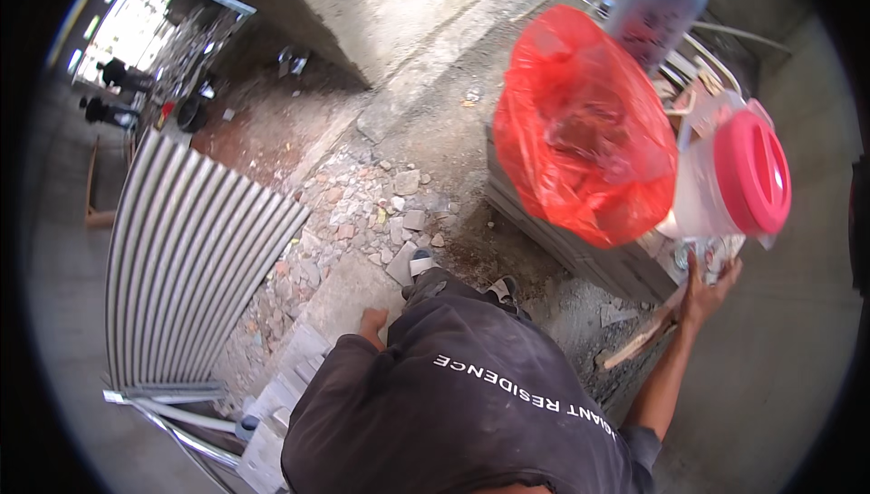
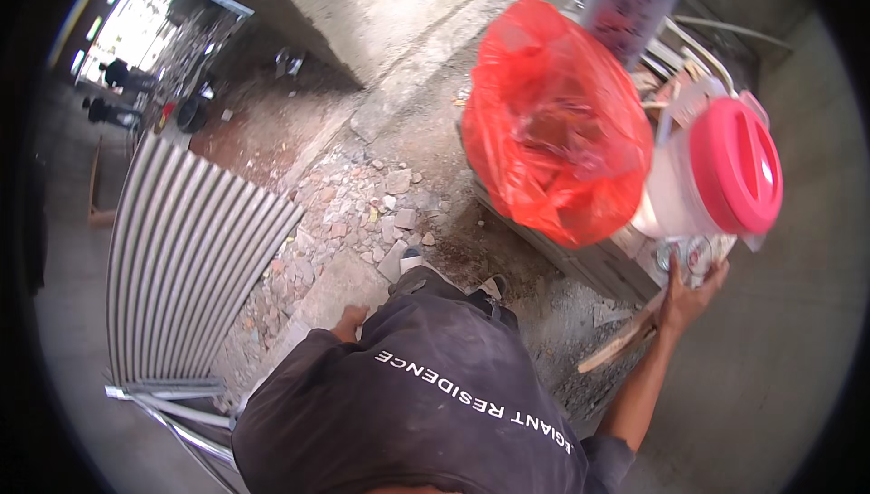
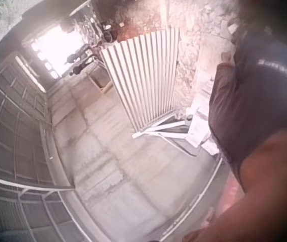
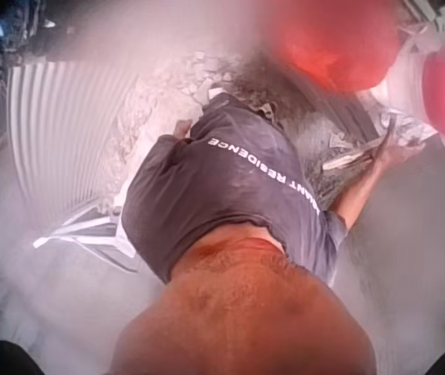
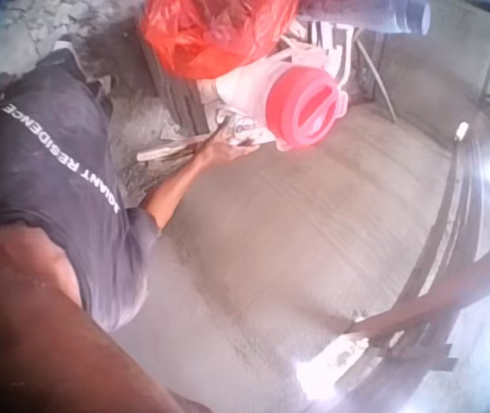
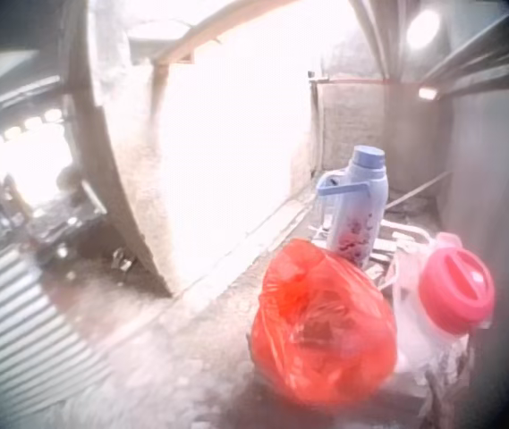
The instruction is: The person walks through a construction site, picks up a wooden plank, and uses a hand saw to cut it into smaller pieces. They then use a trowel to scrape the cut pieces and gather them.
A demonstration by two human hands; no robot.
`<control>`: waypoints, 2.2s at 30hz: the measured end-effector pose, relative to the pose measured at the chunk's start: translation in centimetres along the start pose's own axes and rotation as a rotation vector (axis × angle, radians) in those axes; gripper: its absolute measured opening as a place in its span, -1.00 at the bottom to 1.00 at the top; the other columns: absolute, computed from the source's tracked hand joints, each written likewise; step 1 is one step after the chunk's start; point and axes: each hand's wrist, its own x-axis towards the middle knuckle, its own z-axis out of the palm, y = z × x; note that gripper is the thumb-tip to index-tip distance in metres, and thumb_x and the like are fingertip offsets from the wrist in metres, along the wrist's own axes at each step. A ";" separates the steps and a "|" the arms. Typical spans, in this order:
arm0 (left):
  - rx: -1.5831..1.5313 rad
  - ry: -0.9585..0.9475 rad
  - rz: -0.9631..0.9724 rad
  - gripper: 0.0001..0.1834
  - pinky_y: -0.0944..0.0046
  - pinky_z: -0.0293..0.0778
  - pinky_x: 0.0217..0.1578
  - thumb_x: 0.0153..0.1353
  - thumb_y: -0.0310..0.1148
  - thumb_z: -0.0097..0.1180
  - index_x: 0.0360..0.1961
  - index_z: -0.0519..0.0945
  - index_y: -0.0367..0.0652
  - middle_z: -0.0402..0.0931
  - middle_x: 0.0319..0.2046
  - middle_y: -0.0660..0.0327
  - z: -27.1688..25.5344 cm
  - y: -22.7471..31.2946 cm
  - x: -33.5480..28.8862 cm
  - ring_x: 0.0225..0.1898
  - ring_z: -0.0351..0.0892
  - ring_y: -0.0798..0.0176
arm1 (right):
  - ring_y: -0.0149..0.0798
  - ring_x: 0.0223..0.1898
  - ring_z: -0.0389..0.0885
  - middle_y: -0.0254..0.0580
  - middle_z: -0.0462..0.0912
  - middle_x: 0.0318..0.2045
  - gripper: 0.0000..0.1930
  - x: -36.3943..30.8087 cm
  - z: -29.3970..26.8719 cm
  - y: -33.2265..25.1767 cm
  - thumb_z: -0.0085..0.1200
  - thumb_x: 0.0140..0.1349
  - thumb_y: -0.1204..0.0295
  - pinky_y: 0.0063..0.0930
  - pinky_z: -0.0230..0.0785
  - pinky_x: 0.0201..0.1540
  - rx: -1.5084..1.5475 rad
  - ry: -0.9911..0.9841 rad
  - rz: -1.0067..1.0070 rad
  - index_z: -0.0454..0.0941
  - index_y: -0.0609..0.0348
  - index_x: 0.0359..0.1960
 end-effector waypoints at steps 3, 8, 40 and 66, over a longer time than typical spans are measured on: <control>0.044 -0.074 0.174 -0.37 0.08 0.32 0.04 0.07 0.06 -0.01 -0.18 0.54 -0.42 0.45 -0.13 -0.26 2.1 -1.3 1.0 0.03 0.41 -0.15 | -0.14 0.08 0.40 0.04 0.33 0.10 -0.33 0.0 -2.0 -0.9 0.24 0.04 0.50 -0.32 0.25 0.14 -0.026 0.209 -0.168 0.17 0.36 0.18; -0.322 0.161 0.347 -0.51 0.03 0.37 -0.07 0.10 -0.02 -0.02 -0.25 0.57 -0.32 0.49 -0.19 -0.19 -7.6 6.7 -0.2 -0.07 0.46 -0.16 | -0.12 0.00 0.46 0.01 0.39 0.06 -0.49 -2.5 -4.0 -12.1 0.02 0.22 0.46 -0.27 0.30 0.10 0.408 0.208 -0.108 0.17 0.38 0.16; -1.391 0.428 0.127 -0.63 0.43 0.38 -0.16 0.20 -0.22 0.09 -0.11 0.53 -0.32 0.55 -0.29 0.26 -33.1 0.3 15.0 -0.24 0.47 0.45 | -0.02 -0.19 0.59 0.06 0.62 -0.28 -0.66 -31.1 65.2 -34.8 0.02 0.12 0.13 -0.26 0.39 -0.09 -0.348 -1.774 -0.573 0.63 0.13 -0.28; -0.673 -0.060 2.472 -0.76 -0.21 0.26 -0.09 0.25 -0.20 -0.01 -0.34 0.52 -0.15 0.33 0.04 -0.20 -100.8 17.5 28.2 -0.01 0.38 -0.28 | 0.04 0.02 0.46 0.07 0.56 -0.12 -0.40 -24.4 111.3 -65.0 -0.17 0.15 -0.16 -0.22 0.27 0.08 -0.425 -2.004 -0.981 0.57 0.14 -0.14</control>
